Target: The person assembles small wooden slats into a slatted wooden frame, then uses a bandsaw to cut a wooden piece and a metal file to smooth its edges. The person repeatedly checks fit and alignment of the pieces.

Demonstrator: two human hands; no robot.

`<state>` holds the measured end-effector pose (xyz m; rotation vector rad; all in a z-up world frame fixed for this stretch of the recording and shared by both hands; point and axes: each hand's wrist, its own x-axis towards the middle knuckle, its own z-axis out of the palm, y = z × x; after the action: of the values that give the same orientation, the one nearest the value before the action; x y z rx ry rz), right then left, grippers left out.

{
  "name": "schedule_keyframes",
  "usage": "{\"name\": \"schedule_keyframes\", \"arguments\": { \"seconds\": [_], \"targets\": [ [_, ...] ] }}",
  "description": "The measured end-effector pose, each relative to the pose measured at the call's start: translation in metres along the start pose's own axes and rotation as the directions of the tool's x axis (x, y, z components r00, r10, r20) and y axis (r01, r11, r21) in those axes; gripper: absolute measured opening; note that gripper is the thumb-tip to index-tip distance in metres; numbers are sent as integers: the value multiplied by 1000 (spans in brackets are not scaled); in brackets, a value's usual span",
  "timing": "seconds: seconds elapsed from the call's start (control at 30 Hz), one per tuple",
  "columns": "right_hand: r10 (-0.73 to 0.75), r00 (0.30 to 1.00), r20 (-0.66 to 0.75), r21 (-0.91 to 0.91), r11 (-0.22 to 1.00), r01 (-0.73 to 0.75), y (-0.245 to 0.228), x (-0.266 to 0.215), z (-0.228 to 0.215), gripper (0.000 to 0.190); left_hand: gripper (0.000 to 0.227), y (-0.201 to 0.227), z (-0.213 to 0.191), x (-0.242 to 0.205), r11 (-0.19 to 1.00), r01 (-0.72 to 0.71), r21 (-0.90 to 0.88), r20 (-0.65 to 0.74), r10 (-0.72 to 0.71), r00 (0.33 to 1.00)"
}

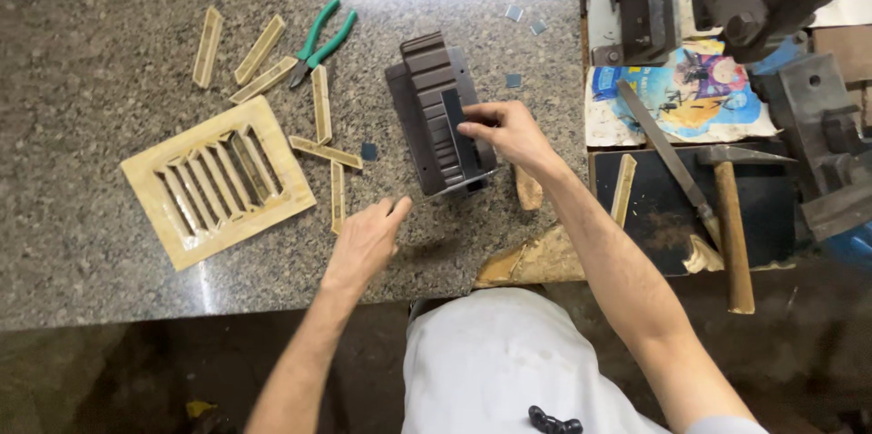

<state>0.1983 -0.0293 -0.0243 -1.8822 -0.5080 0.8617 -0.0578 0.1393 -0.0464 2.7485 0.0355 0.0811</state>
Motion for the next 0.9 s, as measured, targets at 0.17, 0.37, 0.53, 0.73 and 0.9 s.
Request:
{"name": "schedule_keyframes", "arguments": {
  "seconds": [0.17,0.37,0.53,0.73,0.9],
  "targets": [
    [-249,824,-508,-455,891,-11,72,-88,-81,38,25,-1,-6,10,998,16,67,196,-29,980],
    [-245,537,-807,-586,233,-776,226,-234,-172,67,33,1,-6,16,996,53,75,245,-70,967],
    [-286,598,-749,-662,281,-695,263,-269,-188,42,36,1,1,8,998,39,39,239,-47,970],
    [75,622,-779,165,982,88,129,-265,-149,29,38,-3,-4,17,996,58,63,206,-69,976],
    [241,844,-479,1,962,-274,35,-260,-67,21,34,0,1,12,996,62,57,225,-74,971]
  ]
}}
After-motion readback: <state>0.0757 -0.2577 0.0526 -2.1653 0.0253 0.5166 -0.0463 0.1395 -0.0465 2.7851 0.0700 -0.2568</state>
